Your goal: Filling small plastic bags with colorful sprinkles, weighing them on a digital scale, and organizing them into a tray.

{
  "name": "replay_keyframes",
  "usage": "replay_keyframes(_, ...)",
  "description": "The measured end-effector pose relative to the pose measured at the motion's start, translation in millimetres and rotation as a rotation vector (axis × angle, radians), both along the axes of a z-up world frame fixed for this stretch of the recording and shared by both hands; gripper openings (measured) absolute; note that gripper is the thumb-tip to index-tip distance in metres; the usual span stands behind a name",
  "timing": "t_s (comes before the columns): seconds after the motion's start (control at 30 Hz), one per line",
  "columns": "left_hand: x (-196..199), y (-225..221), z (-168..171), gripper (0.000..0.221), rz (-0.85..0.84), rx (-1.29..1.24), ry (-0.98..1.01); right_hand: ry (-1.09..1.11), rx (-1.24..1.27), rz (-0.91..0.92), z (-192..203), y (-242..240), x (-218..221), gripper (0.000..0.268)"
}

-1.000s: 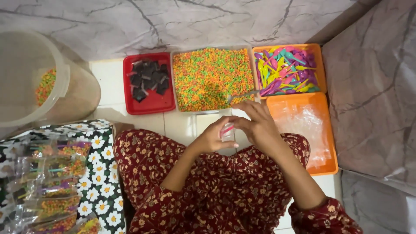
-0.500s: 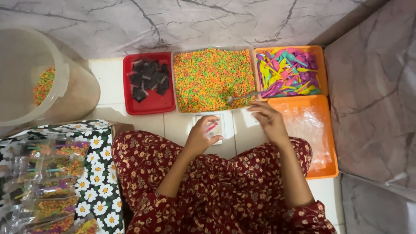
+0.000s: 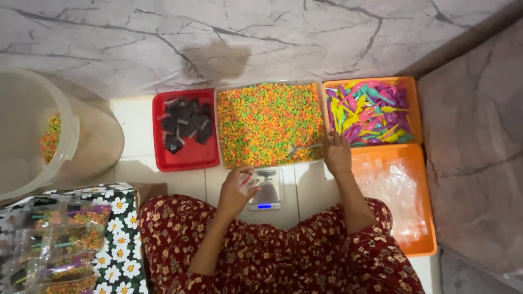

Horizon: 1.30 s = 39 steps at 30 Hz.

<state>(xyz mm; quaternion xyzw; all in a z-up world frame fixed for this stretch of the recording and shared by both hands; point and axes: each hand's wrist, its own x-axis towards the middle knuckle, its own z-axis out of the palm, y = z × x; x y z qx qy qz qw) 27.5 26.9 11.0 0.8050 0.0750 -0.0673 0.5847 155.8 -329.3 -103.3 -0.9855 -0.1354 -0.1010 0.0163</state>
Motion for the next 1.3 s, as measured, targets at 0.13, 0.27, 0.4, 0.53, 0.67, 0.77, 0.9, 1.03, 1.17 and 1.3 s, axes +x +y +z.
replay_keyframes(0.13, 13.5, 7.2, 0.0, 0.063, 0.007, 0.022, -0.002, 0.085, -0.080, 0.000, -16.8, -15.9, 13.6, 0.020)
replay_keyframes(0.27, 21.4, 5.8, -5.9, 0.064, 0.018, 0.022, -0.010, 0.333, 0.275, -0.141, -13.7, -26.9, 12.7, 0.018)
replay_keyframes(0.4, 25.4, 5.2, -13.9, 0.067, 0.039, -0.009, -0.022, 0.373, 1.223, -0.457, 30.6, 17.6, -4.3, 0.016)
replay_keyframes(0.53, 28.3, 4.1, -11.3, 0.073, 0.059, -0.046, -0.035, 0.156, 1.085, -0.410, 13.9, 66.9, -20.0, 0.017)
replay_keyframes(0.67, 31.7, 11.5, -1.5, 0.078, 0.011, 0.066, -0.124, 0.203, 1.290, -0.537, -8.4, 107.6, -20.3, 0.022)
replay_keyframes(0.77, 34.4, 12.2, -7.9, 0.079, 0.028, 0.028, -0.127, 0.314, 1.576, -0.606, -18.3, 124.6, -16.7, 0.022)
replay_keyframes(0.9, 45.7, 7.7, -29.5, 0.084, 0.024, 0.136, -0.199, 0.395, 1.726, -0.722, -10.9, 121.9, -11.6, 0.023)
replay_keyframes(1.03, 62.7, -9.1, -23.0, 0.081, 0.087, -0.020, -0.198, 0.392, 1.800, -0.752, 23.6, 95.9, 4.4, 0.020)
replay_keyframes(1.17, 83.5, -20.1, -9.2, 0.088, 0.014, 0.077, -0.161, 0.342, 1.764, -0.568, 94.7, 76.4, 20.7, 0.018)
replay_keyframes(1.3, 103.2, -31.1, 3.9, 0.090, 0.002, 0.104, -0.134, 0.295, 1.671, -0.426, 164.2, 71.5, 35.2, 0.019)
